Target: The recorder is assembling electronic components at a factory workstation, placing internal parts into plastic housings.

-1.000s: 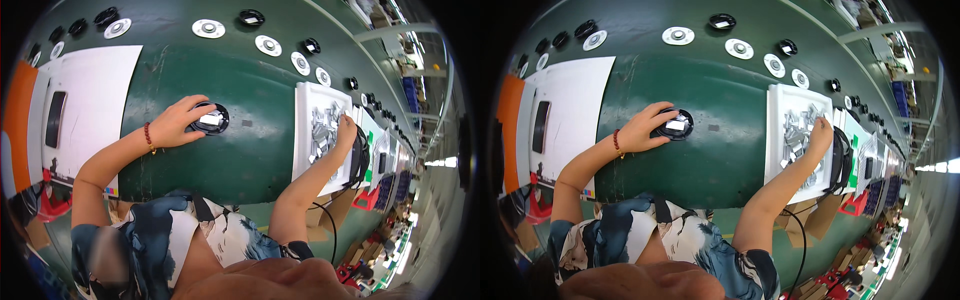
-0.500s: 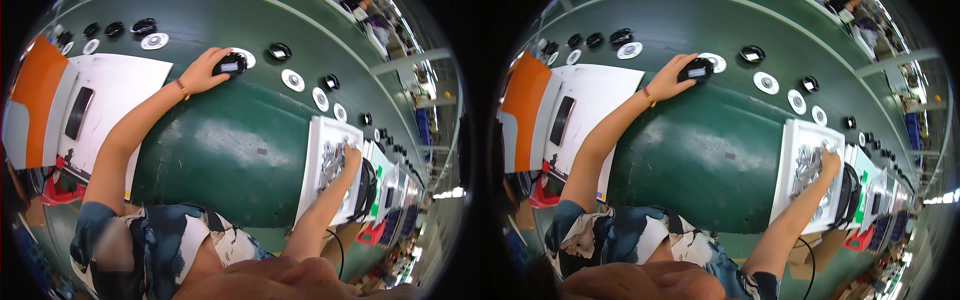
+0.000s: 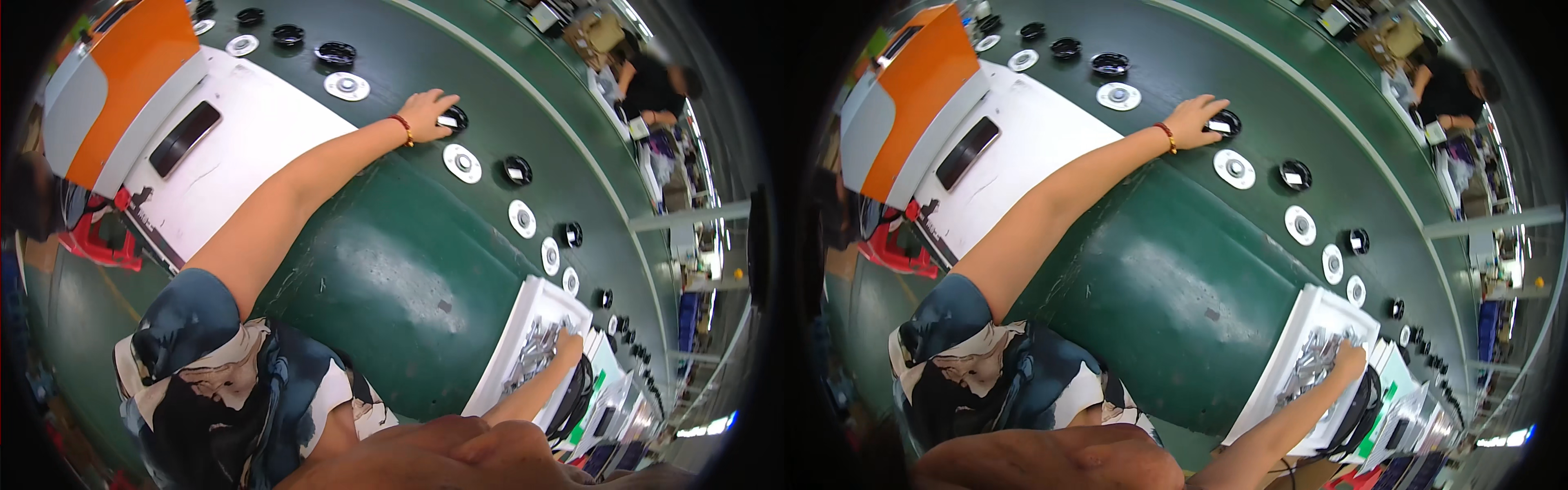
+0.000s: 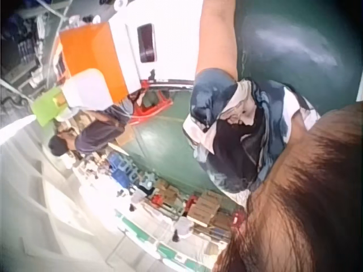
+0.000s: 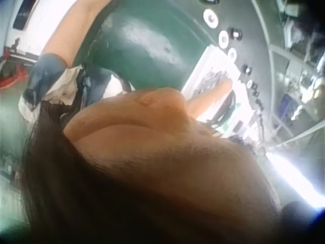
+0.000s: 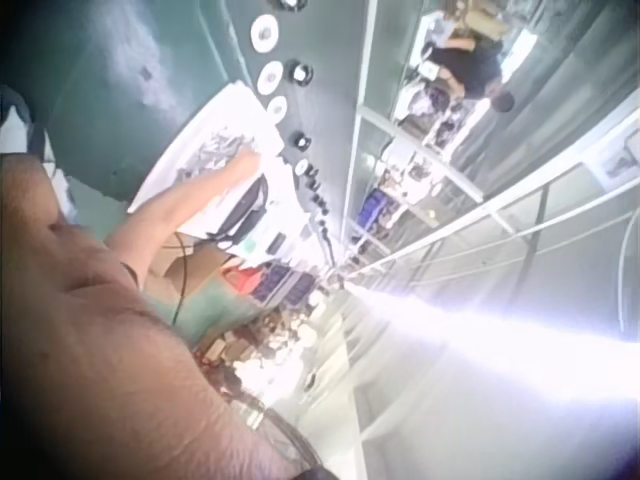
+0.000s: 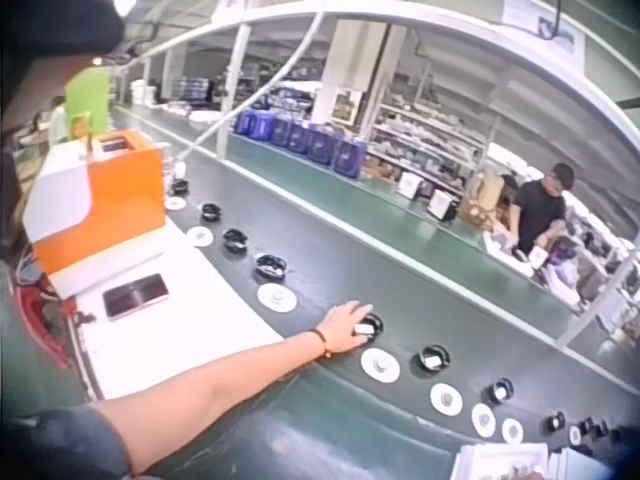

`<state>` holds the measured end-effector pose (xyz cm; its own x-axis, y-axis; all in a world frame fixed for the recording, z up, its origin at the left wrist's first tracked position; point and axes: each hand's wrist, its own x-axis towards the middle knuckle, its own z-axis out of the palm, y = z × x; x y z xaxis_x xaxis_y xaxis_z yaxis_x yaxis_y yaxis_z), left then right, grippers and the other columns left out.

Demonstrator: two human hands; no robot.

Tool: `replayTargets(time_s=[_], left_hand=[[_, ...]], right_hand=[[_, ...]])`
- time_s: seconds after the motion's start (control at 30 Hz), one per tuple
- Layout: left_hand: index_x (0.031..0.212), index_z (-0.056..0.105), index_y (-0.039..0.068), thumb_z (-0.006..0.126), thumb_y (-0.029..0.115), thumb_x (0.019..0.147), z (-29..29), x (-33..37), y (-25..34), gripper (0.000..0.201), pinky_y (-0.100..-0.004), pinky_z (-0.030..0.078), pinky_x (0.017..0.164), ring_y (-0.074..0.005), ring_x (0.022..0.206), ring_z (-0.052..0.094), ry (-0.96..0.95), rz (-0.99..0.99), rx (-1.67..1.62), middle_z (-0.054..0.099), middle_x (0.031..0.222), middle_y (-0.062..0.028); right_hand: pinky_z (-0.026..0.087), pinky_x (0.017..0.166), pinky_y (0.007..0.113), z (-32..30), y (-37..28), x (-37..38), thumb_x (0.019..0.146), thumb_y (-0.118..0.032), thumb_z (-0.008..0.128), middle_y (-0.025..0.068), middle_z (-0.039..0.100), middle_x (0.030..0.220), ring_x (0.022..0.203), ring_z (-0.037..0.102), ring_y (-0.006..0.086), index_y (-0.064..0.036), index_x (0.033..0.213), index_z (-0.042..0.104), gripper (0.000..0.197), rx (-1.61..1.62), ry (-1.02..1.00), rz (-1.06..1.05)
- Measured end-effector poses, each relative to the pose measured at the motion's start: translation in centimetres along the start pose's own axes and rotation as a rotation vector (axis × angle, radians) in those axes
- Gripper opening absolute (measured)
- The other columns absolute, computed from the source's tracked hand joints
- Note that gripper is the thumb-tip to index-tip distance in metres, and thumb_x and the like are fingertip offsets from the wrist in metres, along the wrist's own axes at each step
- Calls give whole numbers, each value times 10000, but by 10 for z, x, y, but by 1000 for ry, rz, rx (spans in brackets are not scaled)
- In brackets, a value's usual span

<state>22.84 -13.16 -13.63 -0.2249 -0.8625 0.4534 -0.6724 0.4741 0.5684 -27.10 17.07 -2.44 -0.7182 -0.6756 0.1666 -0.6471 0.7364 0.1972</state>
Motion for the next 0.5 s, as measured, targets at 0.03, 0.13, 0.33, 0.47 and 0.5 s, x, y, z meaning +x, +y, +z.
replayTargets(time_s=[0.03,0.13,0.33,0.47,0.5], left_hand=[[1420,432,135,701,317,811,-9,-3,7,690,-521,342,1071,-364,1267,459,17,1,86,486,1339,-197],[1290,531,143,661,259,813,-42,-5,-14,508,-521,381,971,-337,1181,501,126,-15,214,529,1247,-158],[1003,646,160,560,144,847,-115,-22,-113,179,-447,418,780,-266,905,648,174,-294,566,667,941,-68],[1071,639,188,507,113,890,-132,-39,-145,236,-416,417,807,-265,936,657,56,-405,667,679,991,-78],[1082,634,192,495,107,898,-130,-41,-152,245,-416,417,805,-267,936,657,39,-390,667,679,997,-81]], right_hand=[[533,784,497,-7,0,-5,775,-385,633,252,695,910,875,677,416,40,896,706,448,21,1,-26],[505,703,409,-18,-2,-15,824,-307,630,200,680,799,749,654,315,58,869,677,372,396,50,-92],[447,693,295,-59,-71,-117,909,-179,614,68,634,833,735,543,144,31,1000,647,231,883,-254,-284],[472,586,341,-33,-134,-178,867,-134,643,133,664,746,610,608,216,-8,992,666,179,766,-100,-573],[466,572,362,-29,-141,-186,855,-138,651,146,645,703,596,615,261,-9,956,663,164,732,-104,-589]])
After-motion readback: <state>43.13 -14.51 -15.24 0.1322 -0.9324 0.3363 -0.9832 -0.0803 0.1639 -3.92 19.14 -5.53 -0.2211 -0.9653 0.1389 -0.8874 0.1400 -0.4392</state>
